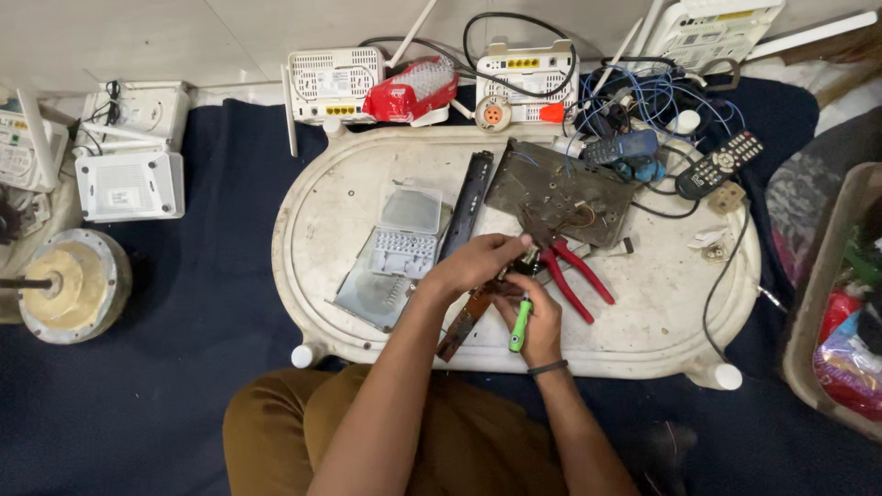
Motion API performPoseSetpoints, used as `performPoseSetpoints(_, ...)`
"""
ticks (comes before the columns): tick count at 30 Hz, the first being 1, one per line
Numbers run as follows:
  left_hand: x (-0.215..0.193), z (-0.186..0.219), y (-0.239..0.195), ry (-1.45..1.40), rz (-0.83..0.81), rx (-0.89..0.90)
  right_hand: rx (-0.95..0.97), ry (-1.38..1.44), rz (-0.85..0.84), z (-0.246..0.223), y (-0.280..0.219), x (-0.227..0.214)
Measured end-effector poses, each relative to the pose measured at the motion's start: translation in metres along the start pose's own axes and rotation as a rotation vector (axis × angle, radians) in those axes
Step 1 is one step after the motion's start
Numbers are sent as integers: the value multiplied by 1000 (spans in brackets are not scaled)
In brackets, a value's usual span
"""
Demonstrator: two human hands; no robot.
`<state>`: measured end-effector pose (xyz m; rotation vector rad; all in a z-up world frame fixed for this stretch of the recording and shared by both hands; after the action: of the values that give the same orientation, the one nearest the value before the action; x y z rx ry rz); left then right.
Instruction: The person uses a green-handled screwdriver to unscrew and remove components from a small green circuit board. They repeatedly turn the board over and continue unscrewing various parts while seated on the floor.
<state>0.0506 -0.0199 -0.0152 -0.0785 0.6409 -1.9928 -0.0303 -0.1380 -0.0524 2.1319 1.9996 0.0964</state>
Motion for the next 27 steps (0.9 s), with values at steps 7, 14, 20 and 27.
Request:
performPoseSetpoints(7, -10, -6, 1, -17, -126, 94, 65, 29, 30, 6, 7, -3)
performPoseSetpoints(14, -20, -12, 6, 27, -37, 68, 240, 362, 44, 23, 22, -10)
performPoseSetpoints(20, -16, 9, 3, 199, 30, 216, 219, 523, 75, 42, 26, -14)
performPoseSetpoints(27, -17, 11, 7, 260, 94, 159, 424, 722, 5, 52, 26, -10)
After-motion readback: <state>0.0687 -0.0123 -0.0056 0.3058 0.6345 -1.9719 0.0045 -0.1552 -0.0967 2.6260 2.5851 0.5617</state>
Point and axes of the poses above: each hand's wrist, its own y-axis towards the middle knuckle, its own x-axis out of the palm, z = x × y, the point moved 8 cm from there along y, towards the middle knuckle, and after that the axes turned 3 degrees about y, right-handed, at the moved point
